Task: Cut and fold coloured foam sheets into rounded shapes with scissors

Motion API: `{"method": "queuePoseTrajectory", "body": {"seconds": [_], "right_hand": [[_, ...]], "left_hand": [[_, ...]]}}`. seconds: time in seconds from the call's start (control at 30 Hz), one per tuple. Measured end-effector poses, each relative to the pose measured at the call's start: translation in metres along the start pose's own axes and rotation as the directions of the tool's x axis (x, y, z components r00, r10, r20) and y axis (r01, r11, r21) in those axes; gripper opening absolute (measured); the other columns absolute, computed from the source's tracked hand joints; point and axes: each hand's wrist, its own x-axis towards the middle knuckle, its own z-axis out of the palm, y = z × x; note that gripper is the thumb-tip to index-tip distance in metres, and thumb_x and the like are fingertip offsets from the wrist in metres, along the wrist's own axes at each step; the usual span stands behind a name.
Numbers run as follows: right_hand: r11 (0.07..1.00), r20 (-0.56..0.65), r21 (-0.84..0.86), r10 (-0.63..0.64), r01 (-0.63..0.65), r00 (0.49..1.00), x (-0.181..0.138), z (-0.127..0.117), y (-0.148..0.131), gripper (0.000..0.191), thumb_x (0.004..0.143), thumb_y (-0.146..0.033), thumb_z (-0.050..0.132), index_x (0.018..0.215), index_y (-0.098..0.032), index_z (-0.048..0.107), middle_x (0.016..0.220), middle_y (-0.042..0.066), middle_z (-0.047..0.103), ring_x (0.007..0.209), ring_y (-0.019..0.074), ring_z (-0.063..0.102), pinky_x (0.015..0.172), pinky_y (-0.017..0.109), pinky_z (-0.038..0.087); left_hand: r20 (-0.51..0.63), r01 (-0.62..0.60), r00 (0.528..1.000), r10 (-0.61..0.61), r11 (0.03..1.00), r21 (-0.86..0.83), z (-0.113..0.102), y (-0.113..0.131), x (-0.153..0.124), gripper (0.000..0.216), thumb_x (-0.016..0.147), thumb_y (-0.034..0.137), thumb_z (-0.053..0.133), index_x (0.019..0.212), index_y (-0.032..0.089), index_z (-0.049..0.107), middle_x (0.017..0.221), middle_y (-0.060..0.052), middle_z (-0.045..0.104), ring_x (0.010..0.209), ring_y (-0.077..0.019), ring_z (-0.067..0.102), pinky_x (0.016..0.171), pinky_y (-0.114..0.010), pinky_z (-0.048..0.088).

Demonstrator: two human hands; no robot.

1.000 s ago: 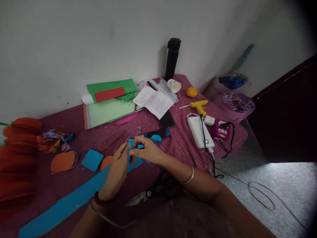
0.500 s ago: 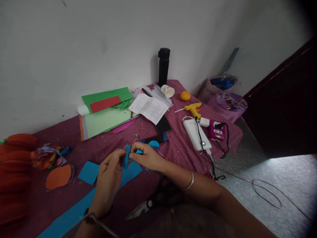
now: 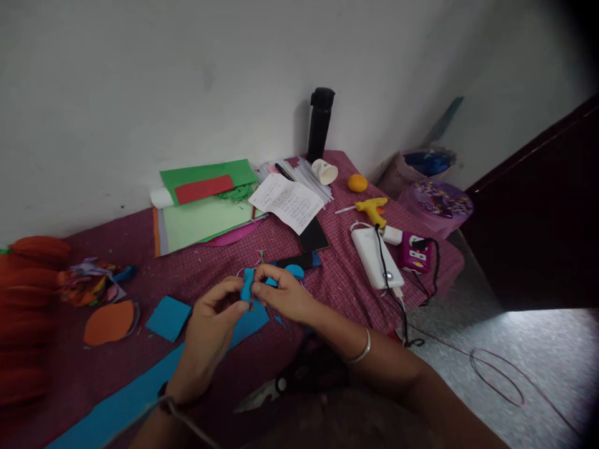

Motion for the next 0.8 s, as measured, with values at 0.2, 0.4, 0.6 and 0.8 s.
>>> {"method": "queuePoseTrajectory", "body": {"seconds": [0.2,0.4,0.6,0.8], "right_hand": [[1.000,0.012,0.026,-0.003,0.002,1.000,-0.005,-0.005,0.006,0.043,0.085,-0.060,0.058,0.078,-0.018,0.052,0.058,-0.006,0.045,0.052,0.0082,0.036,0.049,0.021,0.030],[0.994,-0.019,-0.024,0.105,-0.106,0.994,-0.005,-0.007,0.004,0.041,0.081,-0.057,0.065,0.078,-0.018,0.051,0.060,-0.006,0.044,0.052,0.0074,0.035,0.047,0.021,0.027],[0.985,-0.001,0.050,0.164,-0.164,0.986,-0.006,-0.009,0.007,0.039,0.082,-0.055,0.064,0.078,-0.019,0.052,0.060,-0.007,0.042,0.049,0.0066,0.031,0.045,0.021,0.026],[0.984,0.037,0.106,0.139,-0.142,0.990,-0.006,-0.010,0.011,0.038,0.083,-0.054,0.064,0.081,-0.018,0.052,0.058,-0.007,0.045,0.048,0.0063,0.033,0.046,0.020,0.026]], "left_hand": [[0.054,-0.211,0.977,0.205,0.948,0.239,0.001,0.003,-0.003,0.023,0.065,0.013,0.078,0.084,0.025,0.074,0.086,0.000,0.065,0.082,-0.0161,0.061,0.073,-0.026,0.049],[0.096,-0.302,0.953,0.287,0.882,0.362,0.006,0.005,-0.007,0.025,0.065,0.014,0.080,0.085,0.025,0.071,0.082,0.001,0.063,0.072,-0.0145,0.058,0.062,-0.024,0.046],[0.090,-0.275,0.962,0.260,0.905,0.326,0.004,0.002,-0.007,0.027,0.063,0.016,0.082,0.087,0.026,0.072,0.083,0.000,0.063,0.077,-0.0173,0.059,0.066,-0.027,0.047],[0.069,-0.214,0.977,0.204,0.955,0.204,0.008,0.006,-0.006,0.028,0.062,0.011,0.080,0.084,0.026,0.073,0.082,0.001,0.065,0.077,-0.0157,0.060,0.068,-0.025,0.048]]}}
